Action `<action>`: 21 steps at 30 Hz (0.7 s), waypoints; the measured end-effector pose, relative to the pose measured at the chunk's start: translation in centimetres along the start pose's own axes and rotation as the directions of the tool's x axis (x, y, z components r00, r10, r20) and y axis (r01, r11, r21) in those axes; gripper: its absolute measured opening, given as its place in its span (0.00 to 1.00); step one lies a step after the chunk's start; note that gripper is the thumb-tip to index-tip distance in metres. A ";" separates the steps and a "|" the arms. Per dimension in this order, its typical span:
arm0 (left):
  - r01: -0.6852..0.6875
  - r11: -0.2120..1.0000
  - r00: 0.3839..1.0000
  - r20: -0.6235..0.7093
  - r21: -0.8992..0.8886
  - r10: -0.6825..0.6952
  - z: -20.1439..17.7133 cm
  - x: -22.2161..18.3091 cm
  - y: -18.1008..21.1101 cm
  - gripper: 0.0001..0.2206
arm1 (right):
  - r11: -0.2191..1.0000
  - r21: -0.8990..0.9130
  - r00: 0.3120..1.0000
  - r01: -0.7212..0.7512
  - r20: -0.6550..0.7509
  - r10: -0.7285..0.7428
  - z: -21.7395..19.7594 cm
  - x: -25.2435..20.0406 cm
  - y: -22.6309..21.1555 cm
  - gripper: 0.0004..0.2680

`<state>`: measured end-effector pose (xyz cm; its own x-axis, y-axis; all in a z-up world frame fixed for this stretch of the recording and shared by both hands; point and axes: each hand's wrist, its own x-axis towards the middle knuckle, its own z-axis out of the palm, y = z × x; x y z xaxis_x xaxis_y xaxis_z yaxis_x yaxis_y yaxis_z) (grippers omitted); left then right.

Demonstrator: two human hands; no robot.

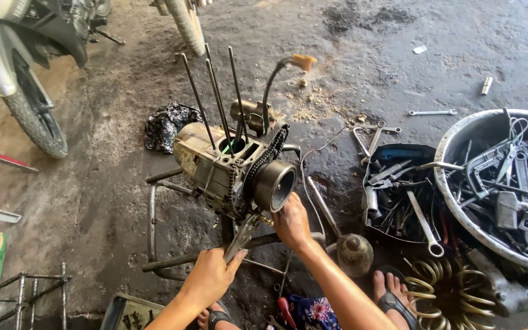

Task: The recorder is disassembling and reassembling parts of a motorcycle engine on a low stand, involving components like the cylinder block and kickstart lever.

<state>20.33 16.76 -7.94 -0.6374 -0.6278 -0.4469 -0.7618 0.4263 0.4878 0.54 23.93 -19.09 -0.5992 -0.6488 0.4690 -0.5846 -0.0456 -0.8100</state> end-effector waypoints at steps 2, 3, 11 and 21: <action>0.044 0.998 0.992 0.124 -0.048 -0.038 0.8 0.4 -0.9 0.25 | 0.993 0.054 0.994 -0.108 0.027 0.107 0.3 0.3 0.1 0.13; 0.043 0.998 0.992 0.124 -0.046 -0.037 0.8 0.4 -0.9 0.25 | 0.993 0.054 0.994 -0.109 0.025 0.107 0.2 0.4 0.1 0.13; 0.016 1.000 1.000 -0.027 0.007 -0.016 -0.2 0.2 0.0 0.26 | 0.997 0.074 1.000 -0.010 -0.009 0.010 -0.4 0.7 -0.6 0.11; 0.040 0.997 0.999 -0.039 0.073 -0.037 -1.0 0.1 0.4 0.26 | 0.999 0.033 1.000 -0.029 -0.001 0.029 0.9 -0.6 0.5 0.09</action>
<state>20.12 16.25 -7.07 -0.6039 -0.6679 -0.4350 -0.7928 0.4472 0.4140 1.13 23.62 -20.06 -0.6160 -0.6494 0.4458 -0.5486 -0.0524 -0.8344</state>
